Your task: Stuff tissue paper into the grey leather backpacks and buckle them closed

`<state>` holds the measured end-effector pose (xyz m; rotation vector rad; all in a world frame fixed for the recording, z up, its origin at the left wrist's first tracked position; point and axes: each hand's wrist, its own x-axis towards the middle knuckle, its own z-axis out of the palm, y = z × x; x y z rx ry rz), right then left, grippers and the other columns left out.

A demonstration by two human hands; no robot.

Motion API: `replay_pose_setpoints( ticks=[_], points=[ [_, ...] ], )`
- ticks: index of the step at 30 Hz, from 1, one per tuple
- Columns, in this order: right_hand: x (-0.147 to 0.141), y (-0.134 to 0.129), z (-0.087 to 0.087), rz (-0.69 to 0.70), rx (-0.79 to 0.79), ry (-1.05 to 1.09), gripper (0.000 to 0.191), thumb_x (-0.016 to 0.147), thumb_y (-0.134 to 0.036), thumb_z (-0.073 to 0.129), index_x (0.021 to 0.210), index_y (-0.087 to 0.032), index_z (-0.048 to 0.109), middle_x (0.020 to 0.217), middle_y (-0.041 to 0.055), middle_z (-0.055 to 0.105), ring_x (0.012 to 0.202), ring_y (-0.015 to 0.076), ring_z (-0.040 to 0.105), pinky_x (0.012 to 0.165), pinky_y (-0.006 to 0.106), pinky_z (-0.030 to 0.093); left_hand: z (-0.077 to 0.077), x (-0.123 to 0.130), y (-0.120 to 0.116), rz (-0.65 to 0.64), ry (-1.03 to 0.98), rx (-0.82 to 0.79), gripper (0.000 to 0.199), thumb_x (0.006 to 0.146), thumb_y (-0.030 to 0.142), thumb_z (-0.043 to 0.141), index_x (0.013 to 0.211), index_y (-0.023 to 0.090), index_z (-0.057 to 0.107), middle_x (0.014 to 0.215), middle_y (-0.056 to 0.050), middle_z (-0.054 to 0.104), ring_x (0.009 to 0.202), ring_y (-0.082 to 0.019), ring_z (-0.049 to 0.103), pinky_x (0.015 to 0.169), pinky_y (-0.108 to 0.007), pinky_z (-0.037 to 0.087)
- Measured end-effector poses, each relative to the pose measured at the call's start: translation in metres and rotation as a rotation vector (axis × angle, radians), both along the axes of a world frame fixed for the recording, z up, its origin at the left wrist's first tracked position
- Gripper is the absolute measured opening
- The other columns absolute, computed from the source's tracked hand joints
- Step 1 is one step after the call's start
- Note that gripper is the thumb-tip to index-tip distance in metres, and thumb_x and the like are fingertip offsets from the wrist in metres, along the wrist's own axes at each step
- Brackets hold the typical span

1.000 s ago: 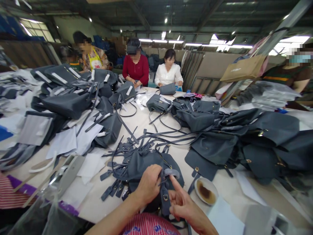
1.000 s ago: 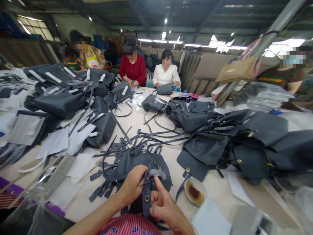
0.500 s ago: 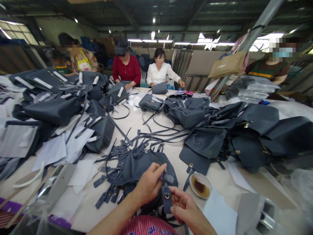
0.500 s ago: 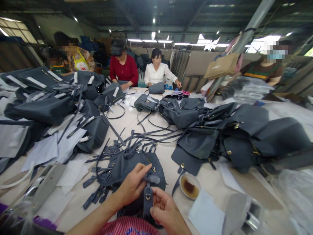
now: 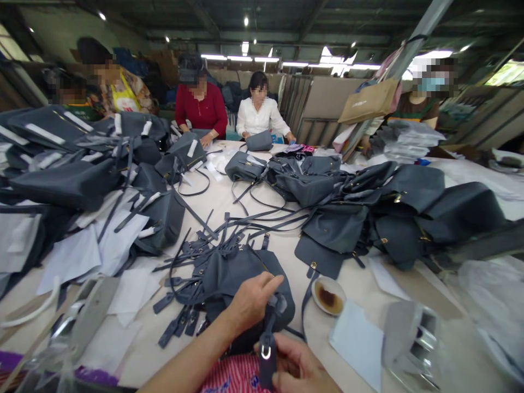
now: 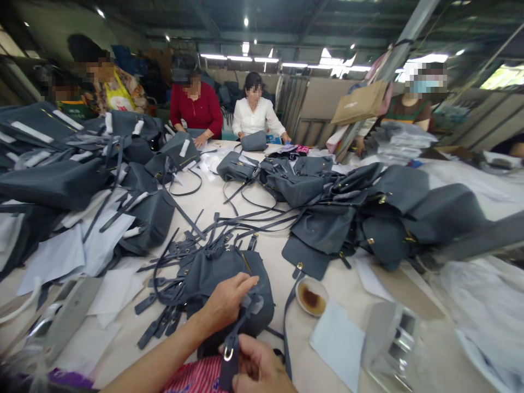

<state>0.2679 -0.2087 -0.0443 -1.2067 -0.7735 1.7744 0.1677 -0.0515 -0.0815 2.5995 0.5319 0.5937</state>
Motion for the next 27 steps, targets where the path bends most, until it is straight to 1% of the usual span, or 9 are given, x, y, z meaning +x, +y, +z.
replay_pose_setpoints(
  ticks=[3,7,10,13,15,19,22,24,27],
  points=[
    [-0.008,0.005,0.012,-0.042,0.013,-0.078,0.041,0.063,-0.019,0.067,0.103,-0.025,0.069,0.076,-0.0013,0.064,0.067,0.0157,0.057,0.062,0.025,0.043,0.016,-0.006,-0.009,-0.211,-0.052,0.152,0.054,0.085,0.008,0.047,0.136,0.026,0.042,0.132,-0.013,0.051,0.099,-0.020,0.058,0.085,-0.033,0.049],
    [-0.011,0.000,0.021,-0.066,0.026,-0.086,0.042,0.063,-0.021,0.066,0.104,-0.026,0.069,0.080,0.0000,0.063,0.068,0.0161,0.056,0.065,0.027,0.044,0.023,-0.020,-0.015,-0.350,-0.095,0.134,0.031,0.086,0.023,0.053,0.118,0.025,0.057,0.139,-0.012,0.046,0.101,-0.021,0.057,0.088,-0.033,0.047],
    [-0.012,-0.008,0.026,-0.063,0.054,-0.065,0.038,0.063,-0.025,0.067,0.101,-0.027,0.071,0.078,-0.0001,0.061,0.068,0.0165,0.054,0.067,0.028,0.044,0.018,-0.025,-0.015,-0.259,-0.162,0.098,0.012,0.089,0.024,0.051,0.094,0.021,0.061,0.118,-0.010,0.058,0.094,-0.019,0.058,0.081,-0.030,0.047],
    [-0.011,-0.013,0.028,-0.032,0.091,-0.092,0.031,0.062,-0.025,0.067,0.093,-0.025,0.073,0.080,0.0001,0.060,0.071,0.0167,0.053,0.068,0.027,0.043,0.011,-0.027,-0.013,-0.103,-0.291,0.094,0.016,0.092,0.018,0.043,0.086,0.019,0.058,0.090,-0.007,0.060,0.081,-0.016,0.055,0.073,-0.028,0.046],
    [-0.011,-0.017,0.026,-0.037,0.092,-0.108,0.025,0.062,-0.025,0.066,0.087,-0.024,0.073,0.082,0.0002,0.059,0.072,0.0165,0.053,0.067,0.026,0.042,0.006,-0.028,-0.011,-0.068,-0.341,0.105,0.017,0.092,0.014,0.040,0.086,0.018,0.056,0.084,-0.006,0.058,0.078,-0.016,0.053,0.071,-0.029,0.044],
    [-0.010,-0.027,0.017,-0.063,0.042,-0.151,0.020,0.062,-0.019,0.060,0.078,-0.022,0.072,0.080,-0.0004,0.055,0.072,0.0149,0.049,0.066,0.024,0.038,-0.008,-0.028,-0.005,-0.067,-0.290,0.242,0.017,0.090,0.010,0.040,0.086,0.018,0.054,0.079,-0.004,0.058,0.071,-0.016,0.049,0.066,-0.028,0.038],
    [-0.012,-0.030,0.017,-0.035,0.058,-0.271,0.019,0.062,-0.014,0.056,0.072,-0.020,0.071,0.078,-0.0007,0.052,0.071,0.0129,0.045,0.065,0.022,0.036,-0.014,-0.027,0.005,-0.133,-0.204,0.397,0.017,0.091,0.014,0.043,0.084,0.019,0.058,0.072,-0.002,0.054,0.065,-0.016,0.043,0.061,-0.028,0.033],
    [-0.014,-0.027,0.016,-0.053,0.051,-0.297,0.017,0.063,-0.014,0.055,0.070,-0.019,0.070,0.077,-0.0009,0.051,0.067,0.0117,0.044,0.062,0.022,0.035,-0.012,-0.026,0.011,-0.170,-0.178,0.409,0.019,0.091,0.014,0.042,0.084,0.018,0.059,0.073,-0.003,0.055,0.065,-0.016,0.044,0.062,-0.028,0.034],
    [-0.018,-0.020,0.008,-0.130,-0.008,-0.188,0.015,0.062,-0.015,0.055,0.071,-0.018,0.067,0.070,-0.0026,0.050,0.062,0.0104,0.043,0.059,0.022,0.034,-0.001,-0.027,0.013,-0.194,-0.144,0.330,0.021,0.089,0.010,0.042,0.090,0.016,0.061,0.086,-0.007,0.060,0.076,-0.018,0.049,0.070,-0.030,0.039]
  ],
)
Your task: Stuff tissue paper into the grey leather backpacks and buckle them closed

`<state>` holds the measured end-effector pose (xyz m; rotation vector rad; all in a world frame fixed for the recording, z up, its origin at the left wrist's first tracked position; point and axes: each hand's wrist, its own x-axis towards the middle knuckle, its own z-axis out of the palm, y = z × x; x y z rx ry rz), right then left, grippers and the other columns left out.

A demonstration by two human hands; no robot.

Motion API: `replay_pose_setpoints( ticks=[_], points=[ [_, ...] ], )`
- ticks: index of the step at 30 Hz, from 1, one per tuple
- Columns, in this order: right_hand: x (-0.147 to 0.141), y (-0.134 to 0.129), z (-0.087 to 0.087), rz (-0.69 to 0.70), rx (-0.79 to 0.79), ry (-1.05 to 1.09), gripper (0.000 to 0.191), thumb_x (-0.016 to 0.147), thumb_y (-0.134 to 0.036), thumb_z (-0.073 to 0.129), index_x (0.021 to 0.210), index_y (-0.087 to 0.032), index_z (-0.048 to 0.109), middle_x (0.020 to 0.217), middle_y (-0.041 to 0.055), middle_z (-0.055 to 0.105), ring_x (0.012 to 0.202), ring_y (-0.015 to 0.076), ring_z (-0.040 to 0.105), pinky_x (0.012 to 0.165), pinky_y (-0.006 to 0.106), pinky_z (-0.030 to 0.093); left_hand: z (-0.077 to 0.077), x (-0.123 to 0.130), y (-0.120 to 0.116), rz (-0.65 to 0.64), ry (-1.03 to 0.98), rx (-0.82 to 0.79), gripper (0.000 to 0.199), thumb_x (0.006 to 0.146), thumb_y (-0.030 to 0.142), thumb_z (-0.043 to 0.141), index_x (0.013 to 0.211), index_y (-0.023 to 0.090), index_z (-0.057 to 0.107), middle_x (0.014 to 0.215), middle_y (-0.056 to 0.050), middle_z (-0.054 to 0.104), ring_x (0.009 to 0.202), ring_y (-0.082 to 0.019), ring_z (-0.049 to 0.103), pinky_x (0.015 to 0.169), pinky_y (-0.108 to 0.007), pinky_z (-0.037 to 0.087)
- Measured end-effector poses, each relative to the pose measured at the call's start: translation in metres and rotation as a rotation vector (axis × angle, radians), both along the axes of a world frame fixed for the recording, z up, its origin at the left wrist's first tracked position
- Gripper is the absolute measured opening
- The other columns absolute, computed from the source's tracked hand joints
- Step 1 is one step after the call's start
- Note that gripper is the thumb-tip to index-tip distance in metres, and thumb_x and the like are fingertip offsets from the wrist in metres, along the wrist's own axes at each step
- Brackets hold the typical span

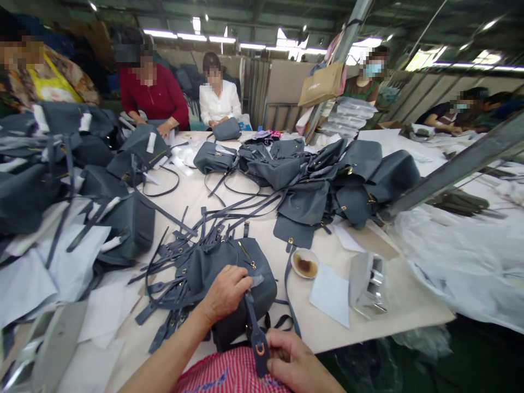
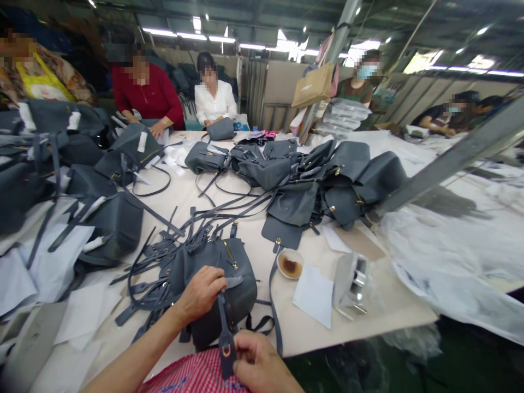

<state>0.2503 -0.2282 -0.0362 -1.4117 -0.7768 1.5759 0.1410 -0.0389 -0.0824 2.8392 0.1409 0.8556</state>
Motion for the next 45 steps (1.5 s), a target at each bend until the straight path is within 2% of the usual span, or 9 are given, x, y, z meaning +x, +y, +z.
replay_pose_setpoints(
  ticks=[10,17,20,26,30,33,37,41,45],
  points=[
    [-0.001,0.005,0.000,0.270,0.203,-0.289,0.018,0.068,-0.007,0.052,0.068,-0.017,0.068,0.069,-0.0032,0.047,0.064,0.0102,0.042,0.056,0.021,0.029,-0.005,0.000,-0.026,0.388,-0.094,-0.593,0.026,0.080,0.004,0.036,0.085,0.018,0.058,0.076,-0.004,0.058,0.074,-0.017,0.056,0.068,-0.029,0.045],
    [-0.002,0.005,0.003,0.240,0.206,-0.271,0.027,0.072,-0.008,0.056,0.088,-0.021,0.072,0.077,-0.0027,0.055,0.066,0.0104,0.045,0.059,0.020,0.033,0.029,-0.019,-0.040,0.081,0.085,-0.470,0.059,0.070,-0.001,0.042,0.125,0.016,0.054,0.123,-0.015,0.053,0.107,-0.023,0.053,0.091,-0.036,0.047],
    [0.000,0.004,0.012,0.259,0.267,-0.314,0.030,0.072,-0.007,0.055,0.090,-0.022,0.074,0.078,-0.0018,0.058,0.068,0.0112,0.048,0.061,0.021,0.035,0.032,-0.027,-0.048,-0.076,0.144,-0.463,0.046,0.081,0.004,0.043,0.120,0.023,0.061,0.132,-0.012,0.049,0.101,-0.019,0.056,0.086,-0.029,0.049],
    [-0.002,0.000,0.029,0.316,0.350,-0.276,0.030,0.071,-0.003,0.052,0.080,-0.020,0.075,0.072,-0.0032,0.052,0.067,0.0094,0.047,0.058,0.019,0.033,-0.001,-0.019,-0.042,0.130,-0.096,-0.268,0.033,0.091,0.008,0.036,0.090,0.017,0.068,0.089,-0.007,0.063,0.081,-0.015,0.058,0.073,-0.024,0.050],
    [-0.004,0.001,0.020,0.195,0.144,-0.188,0.026,0.070,-0.014,0.063,0.092,-0.022,0.075,0.068,-0.0054,0.048,0.058,0.0073,0.037,0.051,0.018,0.028,0.005,-0.024,-0.043,0.298,-0.304,-0.232,0.024,0.089,0.011,0.043,0.089,0.018,0.066,0.091,-0.008,0.064,0.086,-0.017,0.059,0.079,-0.028,0.049],
    [-0.004,0.002,0.016,0.172,0.165,-0.189,0.033,0.069,-0.012,0.063,0.098,-0.023,0.074,0.069,-0.0056,0.047,0.058,0.0069,0.036,0.050,0.018,0.027,0.021,-0.038,-0.056,0.343,-0.111,-0.651,0.023,0.091,0.027,0.047,0.078,0.018,0.063,0.075,-0.005,0.062,0.072,-0.017,0.058,0.068,-0.026,0.048],
    [-0.004,0.000,0.017,0.214,0.337,-0.256,0.023,0.071,-0.010,0.060,0.083,-0.021,0.076,0.065,-0.0059,0.045,0.058,0.0068,0.039,0.052,0.017,0.029,0.021,-0.042,-0.075,0.080,0.261,-1.402,0.046,0.091,0.053,0.041,0.085,0.017,0.070,0.078,-0.006,0.068,0.075,-0.019,0.061,0.071,-0.028,0.049],
    [0.008,-0.011,-0.004,0.227,0.219,-0.215,0.025,0.072,-0.016,0.063,0.093,-0.021,0.075,0.066,-0.0056,0.055,0.057,0.0069,0.047,0.054,0.015,0.037,0.014,-0.027,-0.080,0.187,-0.020,-1.853,0.042,0.071,0.057,0.069,0.077,0.015,0.072,0.081,-0.006,0.067,0.072,-0.018,0.058,0.068,-0.027,0.048],
    [0.054,-0.022,-0.053,-0.164,-0.085,-0.590,0.026,0.083,-0.032,0.052,0.078,-0.016,0.071,0.062,-0.0010,0.062,0.059,0.0128,0.059,0.057,0.021,0.047,0.025,-0.020,-0.078,0.349,-0.223,-2.086,0.032,0.061,0.042,0.082,0.072,0.015,0.070,0.079,-0.005,0.066,0.070,-0.015,0.056,0.066,-0.024,0.047]
  ],
)
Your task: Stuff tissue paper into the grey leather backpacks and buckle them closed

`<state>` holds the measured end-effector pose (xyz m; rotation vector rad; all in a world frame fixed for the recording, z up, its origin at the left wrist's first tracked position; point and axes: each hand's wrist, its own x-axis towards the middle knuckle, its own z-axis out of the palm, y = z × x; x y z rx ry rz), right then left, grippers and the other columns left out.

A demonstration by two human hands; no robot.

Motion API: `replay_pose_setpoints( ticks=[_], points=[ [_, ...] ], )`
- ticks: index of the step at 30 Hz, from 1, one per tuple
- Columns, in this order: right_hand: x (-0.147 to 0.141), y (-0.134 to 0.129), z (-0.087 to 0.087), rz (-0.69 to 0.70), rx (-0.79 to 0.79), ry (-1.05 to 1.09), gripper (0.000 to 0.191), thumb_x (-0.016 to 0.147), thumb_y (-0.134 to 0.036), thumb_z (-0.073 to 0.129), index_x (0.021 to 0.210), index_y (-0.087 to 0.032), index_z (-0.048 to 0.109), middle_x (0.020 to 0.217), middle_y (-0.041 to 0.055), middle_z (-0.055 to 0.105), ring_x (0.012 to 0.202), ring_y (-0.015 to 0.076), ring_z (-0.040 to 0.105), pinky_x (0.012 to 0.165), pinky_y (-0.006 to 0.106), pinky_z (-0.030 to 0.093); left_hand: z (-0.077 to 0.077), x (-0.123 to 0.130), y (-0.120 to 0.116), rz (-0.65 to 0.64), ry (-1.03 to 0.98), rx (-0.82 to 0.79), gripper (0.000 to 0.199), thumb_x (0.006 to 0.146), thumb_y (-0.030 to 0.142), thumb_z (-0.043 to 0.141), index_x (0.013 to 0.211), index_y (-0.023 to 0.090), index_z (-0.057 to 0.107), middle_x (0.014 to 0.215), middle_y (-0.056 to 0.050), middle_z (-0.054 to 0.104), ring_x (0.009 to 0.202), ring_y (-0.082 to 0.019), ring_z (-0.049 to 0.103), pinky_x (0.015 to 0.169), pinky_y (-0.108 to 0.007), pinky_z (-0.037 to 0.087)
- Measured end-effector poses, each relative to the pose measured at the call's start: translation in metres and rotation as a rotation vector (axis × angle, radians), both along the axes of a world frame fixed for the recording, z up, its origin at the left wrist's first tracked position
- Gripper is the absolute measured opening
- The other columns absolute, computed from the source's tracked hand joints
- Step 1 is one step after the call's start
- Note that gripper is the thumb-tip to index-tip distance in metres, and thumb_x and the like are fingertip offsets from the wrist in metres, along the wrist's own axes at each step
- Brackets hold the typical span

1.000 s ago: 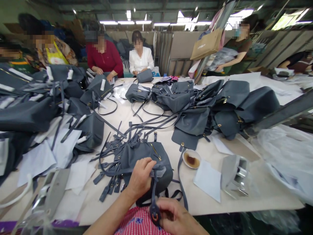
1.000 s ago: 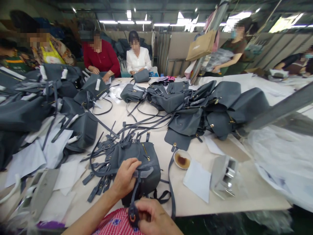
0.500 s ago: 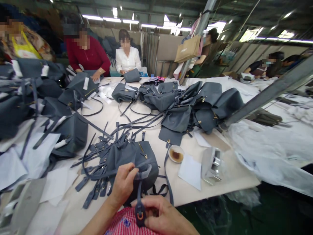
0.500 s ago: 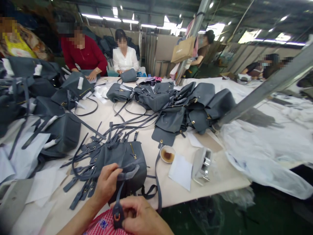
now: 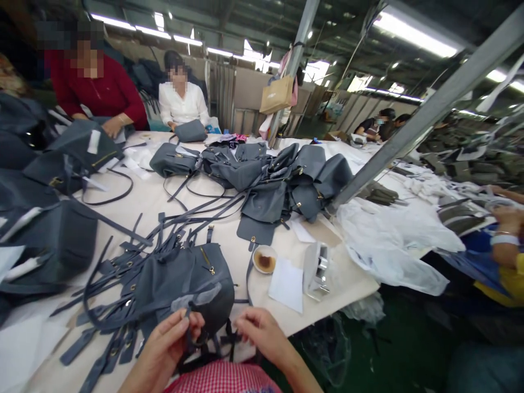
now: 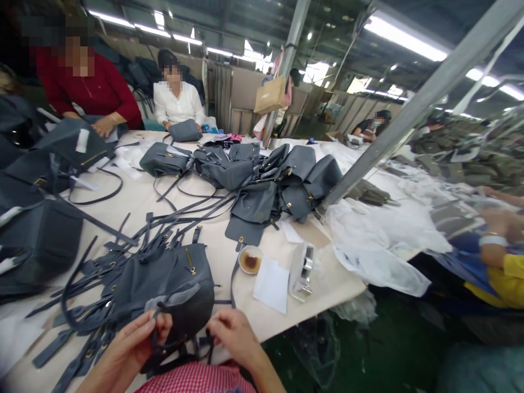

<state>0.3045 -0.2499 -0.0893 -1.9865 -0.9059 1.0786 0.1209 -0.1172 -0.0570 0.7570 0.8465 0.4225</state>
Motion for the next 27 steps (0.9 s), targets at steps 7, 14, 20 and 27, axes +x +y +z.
replay_pose_setpoints(
  ticks=[7,14,20,27],
  points=[
    [0.102,0.000,-0.087,-0.424,-0.106,-0.582,0.044,0.091,-0.034,0.037,0.116,-0.008,0.061,0.112,0.0210,0.063,0.107,0.0306,0.059,0.093,0.043,0.044,-0.008,-0.004,-0.009,0.038,0.100,-0.120,0.038,0.053,0.043,0.088,0.070,0.014,0.071,0.074,-0.004,0.067,0.065,-0.013,0.058,0.060,-0.021,0.047],
    [0.132,-0.023,-0.129,-0.423,-0.209,-0.884,0.042,0.085,-0.024,0.047,0.121,-0.006,0.060,0.125,0.0276,0.056,0.117,0.0407,0.050,0.088,0.050,0.042,-0.014,-0.003,-0.011,0.118,0.134,-0.080,0.044,0.053,0.049,0.085,0.081,0.018,0.072,0.085,-0.007,0.072,0.069,-0.018,0.062,0.061,-0.025,0.048],
    [0.126,0.015,-0.109,-0.242,-0.138,-1.033,0.040,0.093,-0.023,0.038,0.129,-0.016,0.055,0.123,0.0186,0.057,0.106,0.0294,0.054,0.086,0.041,0.040,-0.033,0.018,-0.018,0.058,0.292,0.263,0.044,0.052,0.050,0.084,0.079,0.018,0.072,0.076,-0.004,0.071,0.076,-0.023,0.063,0.070,-0.030,0.050],
    [0.124,0.070,-0.097,-0.028,-0.104,-1.054,0.012,0.083,-0.024,0.063,0.086,-0.016,0.073,0.098,0.0130,0.063,0.097,0.0282,0.052,0.080,0.039,0.037,-0.026,0.029,-0.013,0.074,0.262,0.208,0.043,0.053,0.048,0.082,0.083,0.017,0.076,0.095,-0.011,0.075,0.109,-0.036,0.061,0.106,-0.049,0.037]
  ],
)
